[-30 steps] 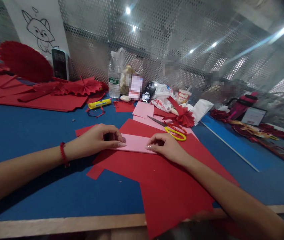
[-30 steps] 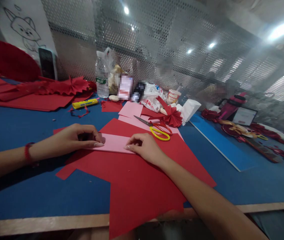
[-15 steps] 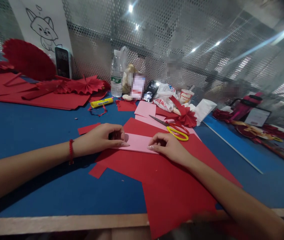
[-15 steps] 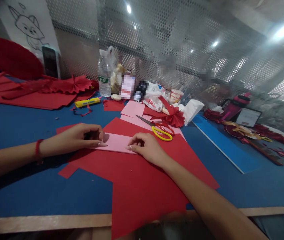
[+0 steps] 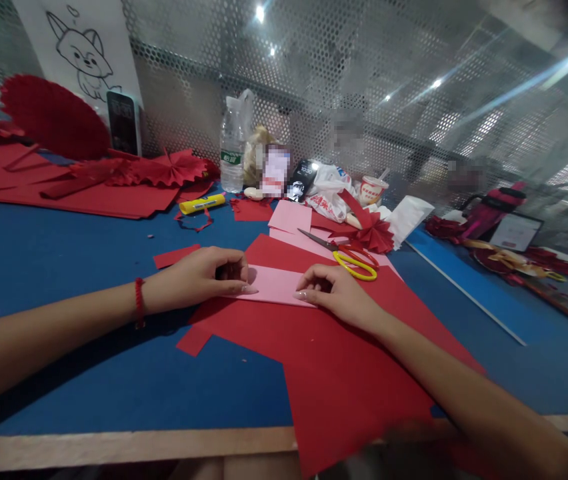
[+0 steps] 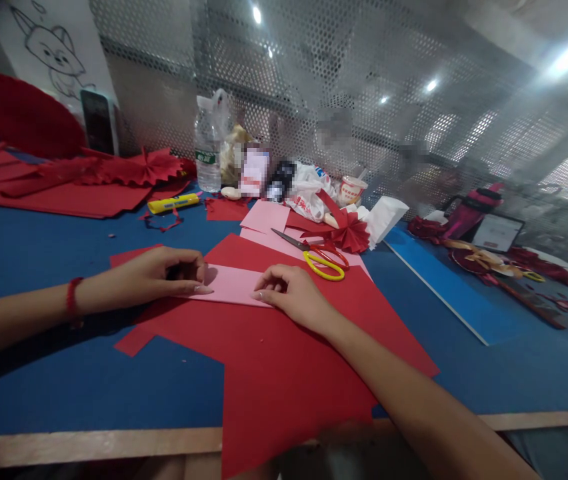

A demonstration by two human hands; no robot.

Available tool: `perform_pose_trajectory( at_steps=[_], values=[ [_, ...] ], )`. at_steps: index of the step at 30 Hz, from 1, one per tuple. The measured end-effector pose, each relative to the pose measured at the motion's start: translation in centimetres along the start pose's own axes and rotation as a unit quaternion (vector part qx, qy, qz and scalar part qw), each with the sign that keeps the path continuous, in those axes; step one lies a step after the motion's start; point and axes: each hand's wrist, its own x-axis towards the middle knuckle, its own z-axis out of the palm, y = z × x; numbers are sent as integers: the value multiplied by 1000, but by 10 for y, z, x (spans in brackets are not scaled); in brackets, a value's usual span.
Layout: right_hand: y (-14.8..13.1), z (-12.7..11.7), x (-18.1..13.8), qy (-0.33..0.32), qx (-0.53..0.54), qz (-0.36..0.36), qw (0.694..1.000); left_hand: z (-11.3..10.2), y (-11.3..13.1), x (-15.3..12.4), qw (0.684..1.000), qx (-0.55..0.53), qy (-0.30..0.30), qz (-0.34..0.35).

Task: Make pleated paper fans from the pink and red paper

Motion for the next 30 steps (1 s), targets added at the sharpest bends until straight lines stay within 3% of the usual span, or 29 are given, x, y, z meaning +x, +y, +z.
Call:
perform_pose_trajectory(
  at_steps=[30],
  values=[
    [0,3,-3,3,-16,-31,999,5,6,-1,996,82,28,-12]
  ],
)
